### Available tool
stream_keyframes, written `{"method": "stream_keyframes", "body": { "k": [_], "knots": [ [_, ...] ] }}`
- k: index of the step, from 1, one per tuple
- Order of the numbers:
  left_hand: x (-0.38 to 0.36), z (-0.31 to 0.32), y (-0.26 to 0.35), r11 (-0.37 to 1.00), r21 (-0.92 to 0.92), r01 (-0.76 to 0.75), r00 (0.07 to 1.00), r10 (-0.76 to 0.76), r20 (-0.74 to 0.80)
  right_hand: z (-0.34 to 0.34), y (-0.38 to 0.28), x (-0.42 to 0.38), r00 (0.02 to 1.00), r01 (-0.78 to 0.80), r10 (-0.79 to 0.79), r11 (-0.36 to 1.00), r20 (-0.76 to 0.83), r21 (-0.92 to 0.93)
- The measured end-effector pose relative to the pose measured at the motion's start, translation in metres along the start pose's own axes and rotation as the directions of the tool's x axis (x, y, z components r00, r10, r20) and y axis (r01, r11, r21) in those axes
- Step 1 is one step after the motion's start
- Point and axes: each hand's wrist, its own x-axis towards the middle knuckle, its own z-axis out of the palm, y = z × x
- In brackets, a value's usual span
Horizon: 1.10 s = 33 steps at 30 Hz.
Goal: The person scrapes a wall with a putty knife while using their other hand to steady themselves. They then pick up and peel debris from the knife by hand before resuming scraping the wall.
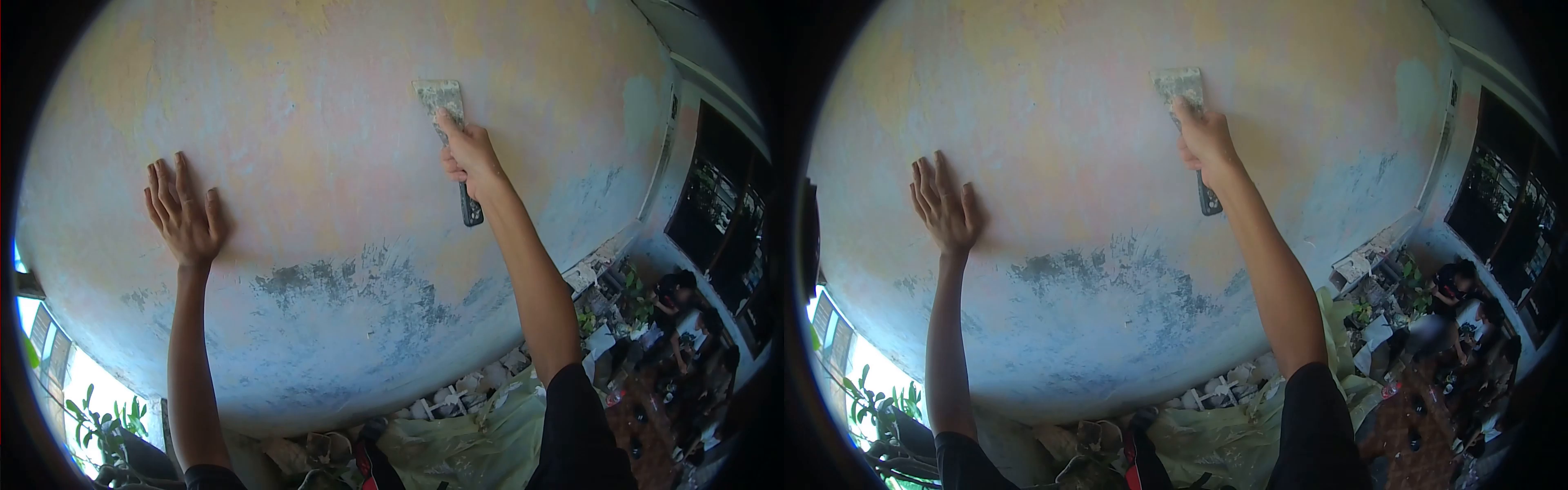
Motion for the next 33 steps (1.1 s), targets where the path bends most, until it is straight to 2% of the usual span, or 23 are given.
{"method": "stream_keyframes", "body": {
  "k": [2,6,8,10,12,15,16,19,22,25,28,31,33],
  "knots": [
    [0.001,-0.002,0.0,1.0,-0.001,-0.001,1.0,0.001,0.001,0.001,0.011,-0.02,0.998,-0.056,0.053,0.994,-0.035,-0.093],
    [0.0,0.001,0.0,1.0,0.018,-0.005,1.0,0.005,-0.005,-0.002,0.0,-0.012,0.998,-0.063,0.063,0.993,-0.005,-0.099],
    [-0.001,-0.002,0.0,1.0,0.009,-0.004,1.0,0.003,0.022,0.003,-0.005,-0.004,1.0,0.012,-0.013,0.998,-0.01,-0.062],
    [-0.002,-0.003,0.0,1.0,0.003,0.005,0.999,-0.005,0.032,0.004,0.009,-0.015,0.999,-0.035,0.034,0.998,-0.021,-0.054],
    [-0.005,0.002,-0.005,0.98,-0.198,-0.003,0.996,-0.015,-0.085,0.003,0.023,-0.03,0.994,-0.105,0.105,0.994,-0.009,-0.024],
    [-0.013,0.011,-0.01,0.955,-0.295,-0.025,0.983,-0.03,-0.181,0.0,0.012,-0.018,0.998,-0.052,0.049,0.996,-0.033,-0.078],
    [-0.014,0.01,-0.008,0.953,-0.302,-0.022,0.986,-0.03,-0.165,0.002,0.006,-0.013,1.0,-0.008,0.007,0.999,-0.02,-0.05],
    [-0.01,0.006,-0.005,0.972,-0.235,0.016,0.987,-0.053,-0.152,0.003,0.008,-0.011,0.998,-0.069,0.069,0.998,-0.01,0.011],
    [-0.011,0.005,-0.007,0.979,-0.202,-0.026,0.988,-0.005,-0.152,0.007,0.024,-0.032,0.987,-0.16,0.16,0.987,0.008,0.002],
    [-0.01,0.005,-0.006,0.981,-0.191,-0.029,0.992,0.005,-0.126,0.008,0.011,-0.017,0.998,-0.056,0.054,0.998,-0.035,-0.033],
    [-0.009,0.005,-0.002,0.979,-0.2,-0.031,0.988,-0.001,-0.156,0.007,0.012,-0.006,0.999,-0.048,0.048,0.999,-0.01,0.019],
    [-0.012,0.006,-0.008,0.98,-0.192,-0.046,0.987,0.015,-0.161,0.003,0.019,-0.02,0.994,-0.098,0.097,0.995,-0.041,-0.024],
    [-0.012,0.009,-0.012,0.978,-0.205,-0.045,0.99,0.015,-0.142,0.0,0.004,-0.011,0.997,-0.061,0.059,0.997,-0.04,-0.054]
  ]
}}
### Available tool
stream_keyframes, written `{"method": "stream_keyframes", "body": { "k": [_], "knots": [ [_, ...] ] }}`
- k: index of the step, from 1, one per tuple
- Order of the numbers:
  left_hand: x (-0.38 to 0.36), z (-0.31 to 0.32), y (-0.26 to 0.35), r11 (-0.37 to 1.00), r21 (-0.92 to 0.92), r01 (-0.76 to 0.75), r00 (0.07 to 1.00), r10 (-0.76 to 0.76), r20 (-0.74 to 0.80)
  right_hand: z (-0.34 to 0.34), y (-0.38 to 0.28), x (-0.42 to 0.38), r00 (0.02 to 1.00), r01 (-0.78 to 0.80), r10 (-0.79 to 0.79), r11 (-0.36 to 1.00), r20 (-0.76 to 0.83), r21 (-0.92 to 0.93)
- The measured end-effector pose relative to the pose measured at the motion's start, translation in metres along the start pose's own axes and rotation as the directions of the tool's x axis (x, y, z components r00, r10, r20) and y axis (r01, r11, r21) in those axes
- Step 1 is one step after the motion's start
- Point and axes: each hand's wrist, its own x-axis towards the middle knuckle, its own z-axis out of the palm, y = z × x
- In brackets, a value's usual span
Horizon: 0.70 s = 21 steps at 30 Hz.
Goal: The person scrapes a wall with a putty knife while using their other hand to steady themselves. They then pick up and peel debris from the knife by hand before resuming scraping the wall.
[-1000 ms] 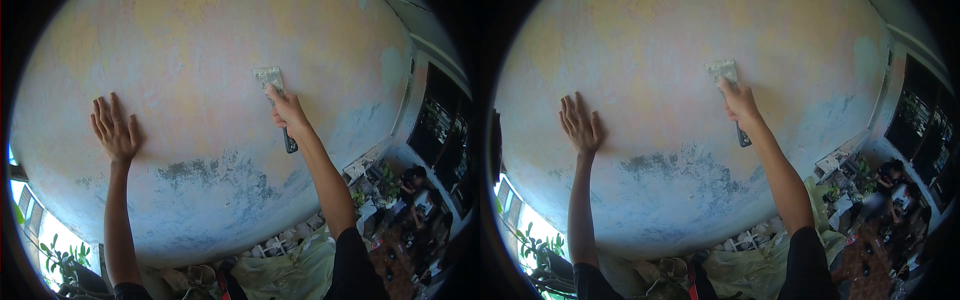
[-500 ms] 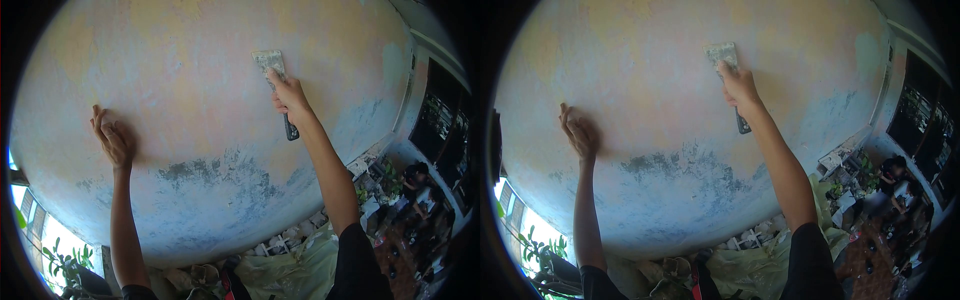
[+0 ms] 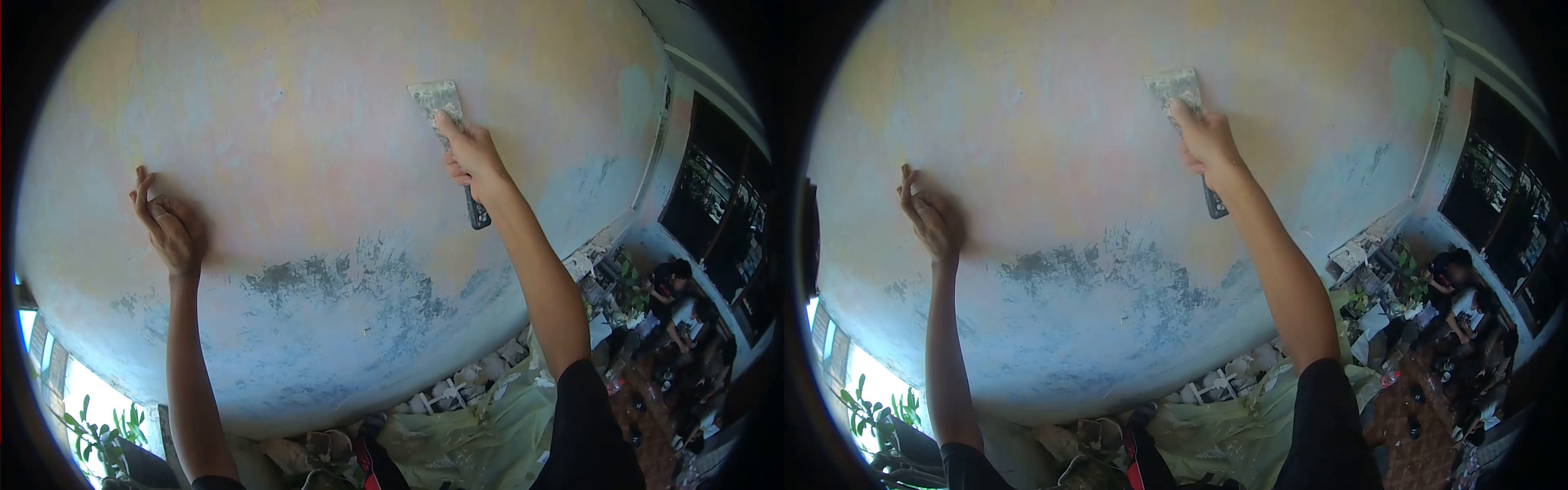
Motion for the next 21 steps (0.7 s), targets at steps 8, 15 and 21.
{"method": "stream_keyframes", "body": {
  "k": [8,15,21],
  "knots": [
    [0.002,-0.002,0.006,1.0,0.022,0.012,1.0,-0.012,-0.003,-0.009,0.008,-0.003,0.998,-0.05,0.05,0.999,0.049,-0.015],
    [0.003,0.0,0.009,0.999,-0.001,0.053,0.999,-0.053,-0.003,-0.006,0.005,0.007,0.998,0.027,-0.029,0.999,0.056,0.041],
    [0.001,0.001,0.007,1.0,-0.003,0.02,1.0,-0.02,-0.006,-0.01,-0.001,0.014,0.997,0.051,-0.05,0.998,0.062,-0.021]
  ]
}}
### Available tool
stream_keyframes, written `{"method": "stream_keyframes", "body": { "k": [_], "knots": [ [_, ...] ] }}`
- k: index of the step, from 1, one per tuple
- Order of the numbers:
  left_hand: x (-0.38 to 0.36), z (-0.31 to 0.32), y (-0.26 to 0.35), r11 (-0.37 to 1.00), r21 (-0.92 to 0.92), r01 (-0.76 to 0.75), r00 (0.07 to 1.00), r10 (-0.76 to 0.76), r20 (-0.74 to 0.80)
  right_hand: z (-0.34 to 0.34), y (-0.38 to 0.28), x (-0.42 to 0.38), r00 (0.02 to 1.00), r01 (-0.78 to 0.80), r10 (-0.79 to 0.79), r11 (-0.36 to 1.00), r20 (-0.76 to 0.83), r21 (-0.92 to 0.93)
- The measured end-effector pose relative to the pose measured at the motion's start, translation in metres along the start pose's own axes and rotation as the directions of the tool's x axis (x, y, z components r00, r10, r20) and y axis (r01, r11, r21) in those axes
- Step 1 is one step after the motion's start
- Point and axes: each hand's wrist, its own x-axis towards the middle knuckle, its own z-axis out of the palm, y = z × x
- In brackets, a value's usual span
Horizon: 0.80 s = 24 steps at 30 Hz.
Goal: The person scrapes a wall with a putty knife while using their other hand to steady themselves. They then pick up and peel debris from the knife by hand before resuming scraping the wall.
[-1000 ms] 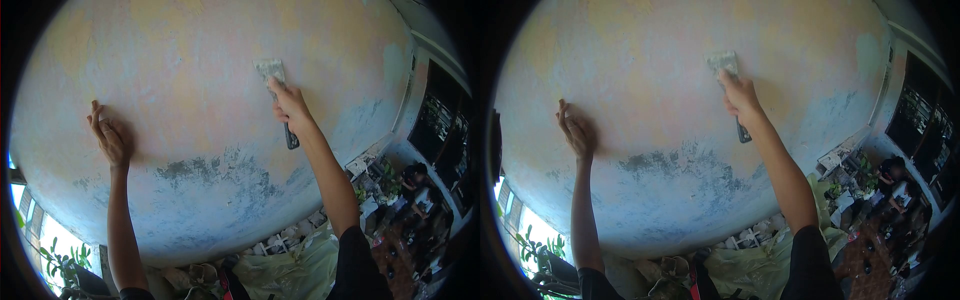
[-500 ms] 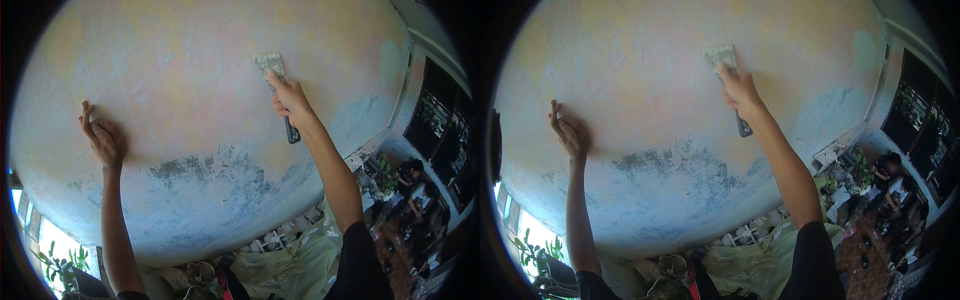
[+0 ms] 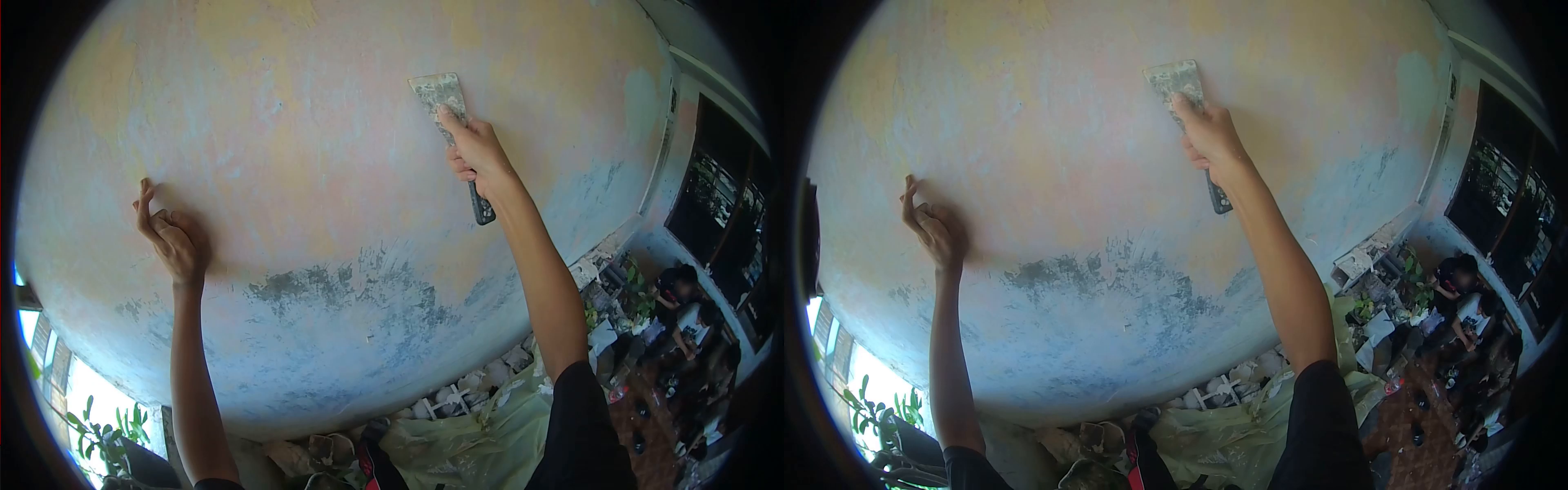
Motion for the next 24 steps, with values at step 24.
{"method": "stream_keyframes", "body": {
  "k": [24],
  "knots": [
    [-0.001,0.0,0.0,1.0,-0.013,0.001,1.0,0.0,0.027,0.005,-0.004,-0.008,1.0,-0.012,0.013,0.998,0.002,-0.057]
  ]
}}
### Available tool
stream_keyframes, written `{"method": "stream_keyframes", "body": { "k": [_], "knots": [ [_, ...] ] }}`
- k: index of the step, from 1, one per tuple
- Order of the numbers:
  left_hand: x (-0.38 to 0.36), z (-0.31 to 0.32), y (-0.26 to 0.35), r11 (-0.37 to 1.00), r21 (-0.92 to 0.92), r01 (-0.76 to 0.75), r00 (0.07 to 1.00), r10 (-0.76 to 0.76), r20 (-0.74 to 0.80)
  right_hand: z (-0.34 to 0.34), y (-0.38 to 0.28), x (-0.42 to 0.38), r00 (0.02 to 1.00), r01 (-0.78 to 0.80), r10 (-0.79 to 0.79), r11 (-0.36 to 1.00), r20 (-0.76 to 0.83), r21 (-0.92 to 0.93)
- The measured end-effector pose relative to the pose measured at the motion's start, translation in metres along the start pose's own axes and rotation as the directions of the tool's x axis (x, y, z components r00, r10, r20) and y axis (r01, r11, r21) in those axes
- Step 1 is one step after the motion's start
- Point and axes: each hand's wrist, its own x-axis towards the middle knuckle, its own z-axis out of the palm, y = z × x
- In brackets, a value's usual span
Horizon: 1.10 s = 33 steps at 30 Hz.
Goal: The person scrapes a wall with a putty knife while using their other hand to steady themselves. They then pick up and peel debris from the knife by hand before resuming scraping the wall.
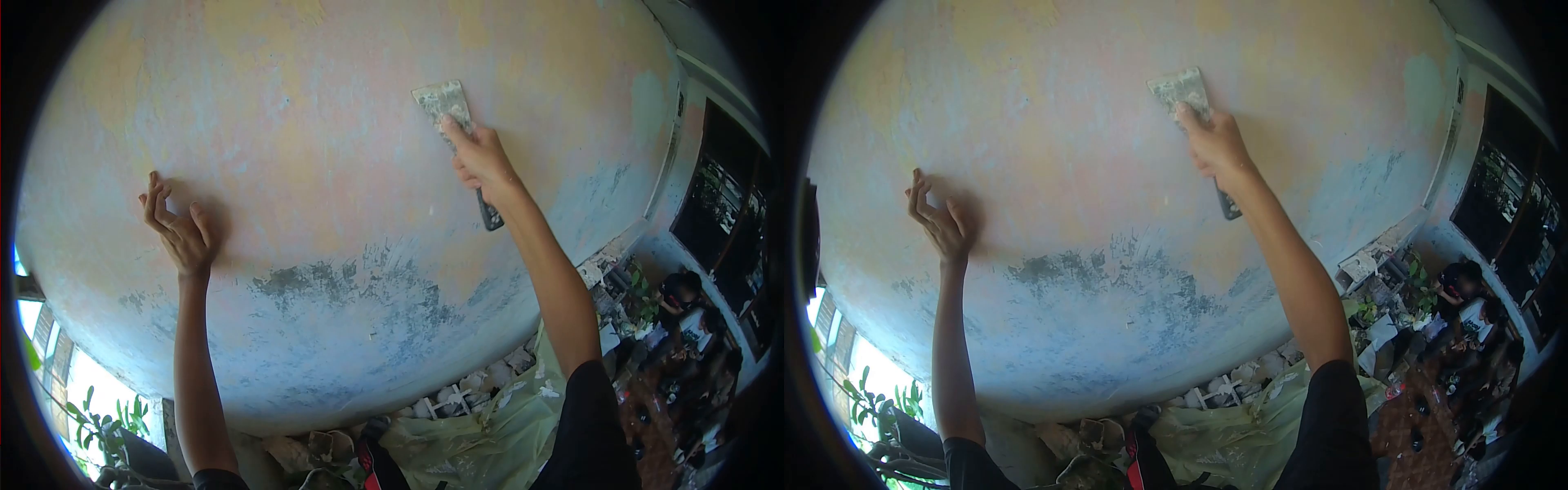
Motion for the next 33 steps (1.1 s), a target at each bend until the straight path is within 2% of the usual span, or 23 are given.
{"method": "stream_keyframes", "body": {
  "k": [2,3,6,8,14,17,20,24,27,29,33],
  "knots": [
    [0.002,0.0,0.0,1.0,0.006,-0.001,1.0,0.001,-0.002,-0.007,-0.014,0.007,0.999,0.053,-0.052,0.99,0.014,-0.13],
    [0.0,0.0,0.002,1.0,0.01,0.005,1.0,-0.005,-0.004,-0.005,-0.012,0.006,0.999,0.045,-0.044,0.99,0.011,-0.135],
    [0.002,-0.001,0.002,1.0,0.012,-0.002,1.0,0.002,0.0,0.002,-0.007,0.001,0.997,0.075,-0.077,0.994,-0.032,-0.076],
    [-0.001,-0.003,0.001,1.0,0.01,-0.003,1.0,0.003,0.003,0.008,-0.002,-0.004,0.999,0.022,-0.022,1.0,-0.035,-0.013],
    [0.0,-0.001,0.001,1.0,-0.005,0.018,1.0,-0.018,0.0,0.018,-0.032,0.021,0.992,0.125,-0.123,0.99,-0.036,0.063],
    [0.001,-0.003,0.0,1.0,-0.014,0.016,1.0,-0.016,-0.001,0.016,-0.021,0.01,0.997,0.065,-0.063,0.996,-0.036,0.059],
    [0.001,-0.001,-0.001,0.999,-0.027,0.03,0.999,-0.031,-0.011,0.009,-0.028,0.017,0.996,0.084,-0.084,0.996,-0.038,-0.016],
    [0.0,-0.002,-0.001,1.0,-0.008,0.016,1.0,-0.016,-0.006,0.008,-0.036,0.021,0.993,0.107,-0.108,0.994,-0.043,-0.027],
    [0.002,-0.002,-0.001,1.0,-0.019,0.012,1.0,-0.012,-0.013,0.011,-0.03,0.018,0.995,0.082,-0.08,0.996,-0.053,0.043],
    [-0.001,-0.003,-0.002,0.999,-0.034,0.019,1.0,-0.019,-0.008,0.009,-0.029,0.016,0.999,0.013,-0.01,0.998,-0.053,0.059],
    [0.001,-0.001,0.0,1.0,-0.011,0.013,1.0,-0.013,-0.023,0.013,-0.042,0.03,0.996,0.077,-0.073,0.993,-0.042,0.094]
  ]
}}
